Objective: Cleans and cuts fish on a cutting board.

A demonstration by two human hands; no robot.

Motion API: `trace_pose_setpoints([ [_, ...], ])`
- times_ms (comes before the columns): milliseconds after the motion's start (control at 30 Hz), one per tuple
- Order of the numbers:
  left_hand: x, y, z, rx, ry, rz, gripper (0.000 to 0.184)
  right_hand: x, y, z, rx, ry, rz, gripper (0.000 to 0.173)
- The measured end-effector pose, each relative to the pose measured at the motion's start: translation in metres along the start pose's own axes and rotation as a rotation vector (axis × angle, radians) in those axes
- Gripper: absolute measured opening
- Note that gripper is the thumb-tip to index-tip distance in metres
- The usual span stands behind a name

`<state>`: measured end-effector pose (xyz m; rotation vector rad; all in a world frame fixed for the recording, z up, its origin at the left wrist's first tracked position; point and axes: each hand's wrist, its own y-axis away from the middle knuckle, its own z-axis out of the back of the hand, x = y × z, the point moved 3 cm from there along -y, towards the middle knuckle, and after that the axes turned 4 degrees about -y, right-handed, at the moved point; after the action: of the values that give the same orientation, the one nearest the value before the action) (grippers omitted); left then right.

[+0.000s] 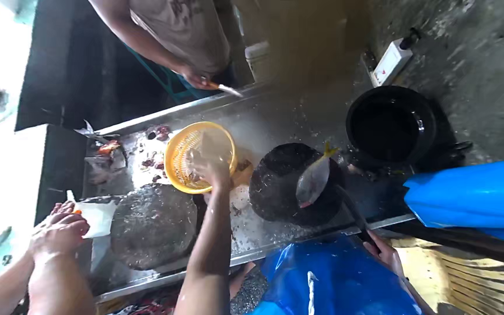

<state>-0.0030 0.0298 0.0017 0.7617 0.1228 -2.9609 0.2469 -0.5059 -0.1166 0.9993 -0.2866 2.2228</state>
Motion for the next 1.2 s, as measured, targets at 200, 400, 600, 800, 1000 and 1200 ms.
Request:
trace_pose_setpoints([
  [200, -0.057, 0.222, -0.122, 0.632, -0.075, -0.206, 0.075, -0.004, -0.029, 0.021, 0.048, -0.063, -0.058, 0.052],
  [400, -0.070, 0.246, -0.122, 0.812, 0.253, -0.102, 0.075, 0.027, -0.080, 0.029, 0.178, -0.089, -0.129, 0.056],
  [600, 0.015, 0.208, -0.091, 0.919, 0.273, 0.032, 0.060, 0.156, -0.173, 0.072, -0.081, -0.193, 0.356, 0.039],
  [800, 0.019, 0.214, -0.085, 0.967, 0.311, 0.110, 0.052, 0.120, -0.160, -0.004, 0.130, 0.000, 0.109, 0.045],
  [1000, 0.040, 0.217, -0.037, 0.869, 0.456, 0.228, 0.055, 0.118, -0.156, -0.003, 0.558, 0.161, -0.181, 0.045],
  [1200, -0.001, 0.175, -0.015, 0.602, -0.028, -0.692, 0.050, 0.060, -0.139, 0.016, 0.442, 0.026, -0.307, 0.047],
])
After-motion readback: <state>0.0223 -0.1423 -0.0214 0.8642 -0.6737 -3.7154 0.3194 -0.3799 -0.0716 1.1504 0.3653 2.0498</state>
